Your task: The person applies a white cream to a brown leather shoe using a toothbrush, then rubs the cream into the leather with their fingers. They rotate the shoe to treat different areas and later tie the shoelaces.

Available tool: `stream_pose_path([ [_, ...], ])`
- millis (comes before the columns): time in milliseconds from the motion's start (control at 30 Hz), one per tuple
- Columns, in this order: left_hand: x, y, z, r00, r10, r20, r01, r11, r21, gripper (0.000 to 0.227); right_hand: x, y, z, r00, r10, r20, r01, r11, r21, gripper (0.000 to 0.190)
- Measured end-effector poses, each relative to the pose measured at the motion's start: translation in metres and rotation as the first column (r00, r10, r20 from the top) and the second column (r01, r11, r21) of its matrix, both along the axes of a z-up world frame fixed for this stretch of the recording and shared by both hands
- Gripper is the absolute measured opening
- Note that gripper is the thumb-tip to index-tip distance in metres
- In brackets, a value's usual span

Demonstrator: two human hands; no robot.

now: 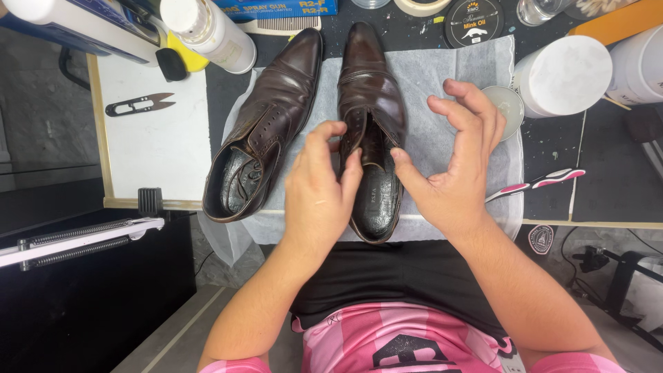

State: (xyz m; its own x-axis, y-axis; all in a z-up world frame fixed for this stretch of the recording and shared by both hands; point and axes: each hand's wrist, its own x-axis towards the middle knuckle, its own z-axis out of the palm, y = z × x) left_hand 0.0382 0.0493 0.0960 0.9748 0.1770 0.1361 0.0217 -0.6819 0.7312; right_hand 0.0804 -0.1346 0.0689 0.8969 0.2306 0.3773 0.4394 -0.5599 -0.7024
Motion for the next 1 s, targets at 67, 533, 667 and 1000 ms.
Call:
stream_pose_path([
  [67,0.000,0.002,0.001,0.997,0.035,-0.069,-0.045,0.990,-0.137,0.042,-0.001,-0.001,-0.002,1.000,-0.004,-0.001,0.004,1.000,0.019,0.065],
  [533,-0.003,-0.016,0.013,0.975,-0.217,-0.046,0.194,0.733,0.652,0.044,-0.003,0.004,-0.002,1.000,-0.024,0.008,0.023,0.998,0.064,0.060],
  [667,0.003,-0.047,0.004,0.994,-0.004,-0.113,0.096,0.547,0.832,0.047,-0.006,0.010,-0.009,0.999,-0.025,0.020,0.023,0.995,0.096,0.056],
  [1000,0.040,-0.007,-0.040,0.978,-0.130,-0.160,0.198,0.807,0.556,0.052,0.009,-0.022,0.011,0.991,-0.086,0.104,0.081,0.995,0.052,0.055],
])
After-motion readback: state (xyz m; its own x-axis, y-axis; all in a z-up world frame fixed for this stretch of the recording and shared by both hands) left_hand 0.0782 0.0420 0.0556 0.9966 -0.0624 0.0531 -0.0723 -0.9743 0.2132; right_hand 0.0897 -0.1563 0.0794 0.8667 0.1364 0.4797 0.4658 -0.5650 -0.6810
